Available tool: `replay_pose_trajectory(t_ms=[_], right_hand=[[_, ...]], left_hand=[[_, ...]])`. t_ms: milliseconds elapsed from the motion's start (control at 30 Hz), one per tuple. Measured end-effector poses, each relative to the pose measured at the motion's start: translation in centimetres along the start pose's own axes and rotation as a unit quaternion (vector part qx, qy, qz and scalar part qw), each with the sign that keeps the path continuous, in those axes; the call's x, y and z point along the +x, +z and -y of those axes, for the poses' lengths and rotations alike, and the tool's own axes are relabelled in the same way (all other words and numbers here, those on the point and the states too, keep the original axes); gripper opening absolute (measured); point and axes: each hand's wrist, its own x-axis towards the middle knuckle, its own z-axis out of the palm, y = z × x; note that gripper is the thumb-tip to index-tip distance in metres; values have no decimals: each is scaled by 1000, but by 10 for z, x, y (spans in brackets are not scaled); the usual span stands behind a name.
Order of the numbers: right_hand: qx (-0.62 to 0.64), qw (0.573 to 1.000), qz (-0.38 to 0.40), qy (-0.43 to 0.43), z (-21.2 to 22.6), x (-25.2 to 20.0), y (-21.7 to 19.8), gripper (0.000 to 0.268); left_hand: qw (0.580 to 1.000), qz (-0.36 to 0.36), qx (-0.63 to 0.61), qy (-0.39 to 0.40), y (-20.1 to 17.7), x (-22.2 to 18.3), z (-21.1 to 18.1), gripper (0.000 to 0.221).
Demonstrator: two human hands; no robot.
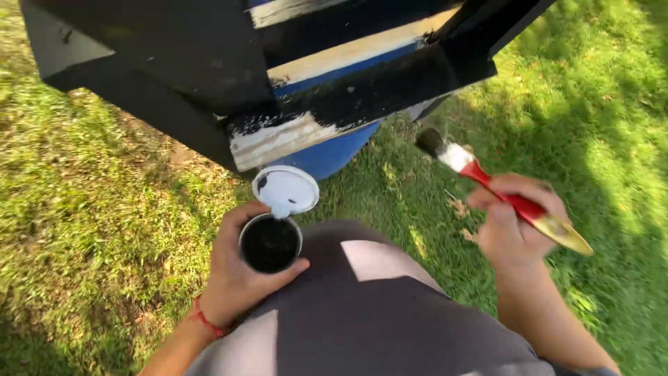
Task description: Painting a wooden structure with black paint using a brush
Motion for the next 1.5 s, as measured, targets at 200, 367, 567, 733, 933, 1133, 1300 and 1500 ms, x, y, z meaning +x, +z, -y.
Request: replay_pose_trajectory(t_ms=[200, 367, 567, 733, 933, 1133, 1300, 1500], right_hand=[[-10, 989, 124, 86, 26, 5, -70, 39], [257, 544, 351, 717, 40, 82, -133, 39], [-42, 933, 355, -40, 53, 67, -74, 23], [89, 889, 404, -197, 65, 84, -29, 19], [169, 898, 386, -123, 79, 88, -34, 19], [145, 880, 417, -173, 79, 79, -25, 22], [31, 896, 434, -84, 89, 79, -42, 20], [118, 900, 419, -40, 92, 91, -43, 27]], left_hand=[[979, -70, 118, 150, 45, 34, -50, 58], [959, -99, 167, 207, 79, 32, -78, 59], [941, -110, 214, 239, 96, 16, -103, 65], [931, -120, 232, 254, 101, 4, -107, 64], [920, -137, 260, 261, 104, -5, -114, 54], [917, -163, 239, 273, 103, -9, -113, 48], [910, -188, 225, 292, 101, -11, -102, 36], [902, -206, 220, 310, 87, -5, -87, 35]])
